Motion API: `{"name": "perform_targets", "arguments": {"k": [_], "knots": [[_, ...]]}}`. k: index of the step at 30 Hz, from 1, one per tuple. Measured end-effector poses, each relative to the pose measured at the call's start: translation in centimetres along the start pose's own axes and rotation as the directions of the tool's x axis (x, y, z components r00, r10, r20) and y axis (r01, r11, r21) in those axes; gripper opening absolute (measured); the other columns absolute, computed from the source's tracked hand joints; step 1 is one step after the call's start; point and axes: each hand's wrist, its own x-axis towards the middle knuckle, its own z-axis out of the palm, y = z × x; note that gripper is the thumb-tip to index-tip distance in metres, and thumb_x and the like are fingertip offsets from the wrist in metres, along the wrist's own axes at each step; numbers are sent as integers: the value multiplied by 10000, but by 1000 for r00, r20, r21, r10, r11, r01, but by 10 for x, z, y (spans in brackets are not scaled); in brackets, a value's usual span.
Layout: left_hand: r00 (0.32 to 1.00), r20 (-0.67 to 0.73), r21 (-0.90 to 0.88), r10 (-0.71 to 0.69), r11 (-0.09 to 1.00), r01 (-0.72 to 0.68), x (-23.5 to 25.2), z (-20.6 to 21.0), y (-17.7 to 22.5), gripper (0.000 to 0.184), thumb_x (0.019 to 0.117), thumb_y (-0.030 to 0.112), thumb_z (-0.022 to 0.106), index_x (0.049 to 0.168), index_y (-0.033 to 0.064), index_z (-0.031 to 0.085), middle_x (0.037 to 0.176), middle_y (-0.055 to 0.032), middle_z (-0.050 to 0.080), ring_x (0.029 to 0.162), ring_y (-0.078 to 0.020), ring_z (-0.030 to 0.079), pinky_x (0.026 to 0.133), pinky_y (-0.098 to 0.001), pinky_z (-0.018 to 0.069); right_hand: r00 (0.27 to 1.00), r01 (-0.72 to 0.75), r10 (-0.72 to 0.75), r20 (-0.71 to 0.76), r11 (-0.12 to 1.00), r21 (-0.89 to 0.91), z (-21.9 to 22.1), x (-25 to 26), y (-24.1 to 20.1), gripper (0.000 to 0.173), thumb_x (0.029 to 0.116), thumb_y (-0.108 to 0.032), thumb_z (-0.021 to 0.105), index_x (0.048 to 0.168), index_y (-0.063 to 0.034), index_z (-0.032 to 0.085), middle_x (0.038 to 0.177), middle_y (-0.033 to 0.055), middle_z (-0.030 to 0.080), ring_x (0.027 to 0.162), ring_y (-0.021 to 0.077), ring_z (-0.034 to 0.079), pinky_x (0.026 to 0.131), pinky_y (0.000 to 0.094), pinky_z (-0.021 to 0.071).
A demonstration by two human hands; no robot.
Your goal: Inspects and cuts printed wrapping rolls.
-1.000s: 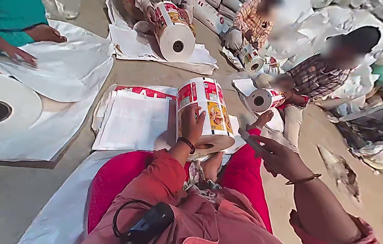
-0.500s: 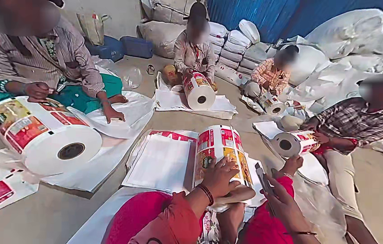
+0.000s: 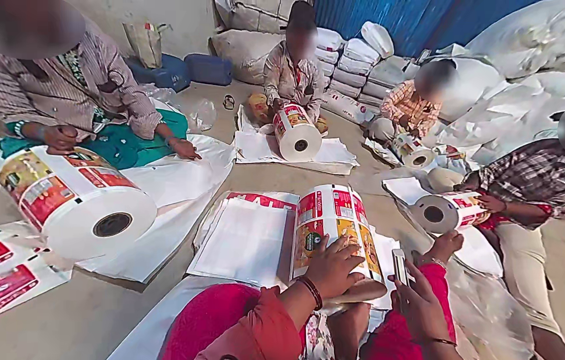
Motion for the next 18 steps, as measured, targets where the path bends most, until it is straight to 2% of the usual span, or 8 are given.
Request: {"name": "perform_targets", "arguments": {"k": [9,13,15,18], "knots": [[999,-38,5,-18,1000,18,0,4,0,461,1055,506,460,1438,288,593,1605,81,447,1575,-211,227,1258,-631,98,1000,-23,24,-3,998,61,5,2,16,688,965,-15,484,1611,-93,263,939,120,672,492,115,542,423,271,468],[993,-70,12,-90,996,91,2,6,0,625,1008,571,516,1510,197,518,1652,-7,377,1567,-204,253,1276,-562,140,999,-29,30,-16,998,64,4,1,17,678,966,-22,518,1600,-81,283,944,125,677,510,126,559,434,283,480],[989,-64,3,-133,991,133,2,4,1,697,990,599,529,1530,159,488,1671,-40,339,1574,-221,230,1283,-531,140,999,-27,28,-23,998,49,2,2,16,676,962,-27,522,1596,-81,295,959,126,682,521,133,575,435,288,490],[988,-64,-1,-140,990,140,3,4,3,685,986,603,533,1531,190,491,1675,-45,330,1576,-235,227,1282,-536,150,999,-2,1,-39,1000,-11,-2,2,18,665,957,-41,545,1584,-73,327,993,136,690,540,147,594,446,302,502]]}}
